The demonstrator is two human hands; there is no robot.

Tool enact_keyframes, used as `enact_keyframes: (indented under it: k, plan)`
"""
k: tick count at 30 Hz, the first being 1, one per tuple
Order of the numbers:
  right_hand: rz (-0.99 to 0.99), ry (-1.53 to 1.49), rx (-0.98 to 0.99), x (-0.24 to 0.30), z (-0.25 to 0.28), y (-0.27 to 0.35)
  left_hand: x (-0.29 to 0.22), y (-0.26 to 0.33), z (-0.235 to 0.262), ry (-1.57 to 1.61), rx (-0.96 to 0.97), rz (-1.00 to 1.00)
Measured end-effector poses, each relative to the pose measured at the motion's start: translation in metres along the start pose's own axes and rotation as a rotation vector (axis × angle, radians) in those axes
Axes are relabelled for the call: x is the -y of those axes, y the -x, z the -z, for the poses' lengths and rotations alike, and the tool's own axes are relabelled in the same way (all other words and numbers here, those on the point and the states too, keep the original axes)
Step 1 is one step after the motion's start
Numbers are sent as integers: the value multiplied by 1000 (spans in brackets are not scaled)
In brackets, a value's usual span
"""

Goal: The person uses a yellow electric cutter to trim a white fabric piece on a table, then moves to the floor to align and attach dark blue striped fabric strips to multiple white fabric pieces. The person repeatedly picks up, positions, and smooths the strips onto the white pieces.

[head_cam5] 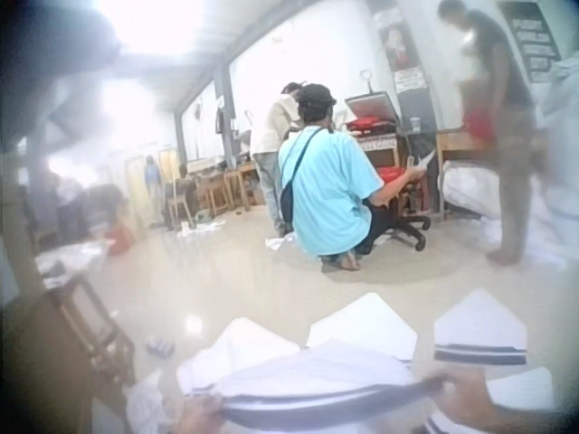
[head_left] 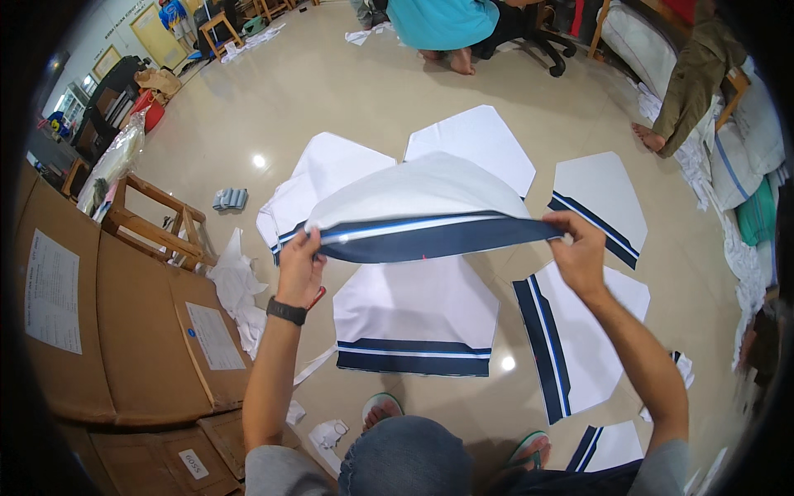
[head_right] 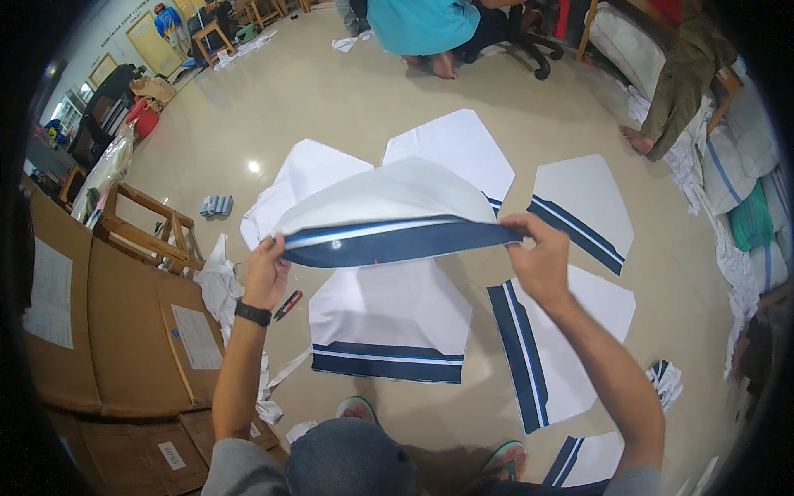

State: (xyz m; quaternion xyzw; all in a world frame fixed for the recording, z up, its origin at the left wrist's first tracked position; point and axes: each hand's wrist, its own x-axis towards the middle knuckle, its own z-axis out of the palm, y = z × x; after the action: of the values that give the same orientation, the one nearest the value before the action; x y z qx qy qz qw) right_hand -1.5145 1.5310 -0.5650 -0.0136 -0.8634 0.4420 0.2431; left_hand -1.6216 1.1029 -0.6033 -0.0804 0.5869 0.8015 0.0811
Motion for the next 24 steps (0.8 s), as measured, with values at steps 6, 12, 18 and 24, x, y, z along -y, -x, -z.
enact_keyframes:
  k: [6,12,18,24]
  plan:
    - [-73,187,88,-61,-66,84,100,17,75,-22,-52,236]
    - [-487,-57,286,-96,-96,162,154,46,111,-271,-188,317]
    - [-694,-125,351,-85,-98,207,185,87,140,-439,-195,250]
    - [-979,-293,333,-85,-102,237,183,121,142,-449,-237,267]
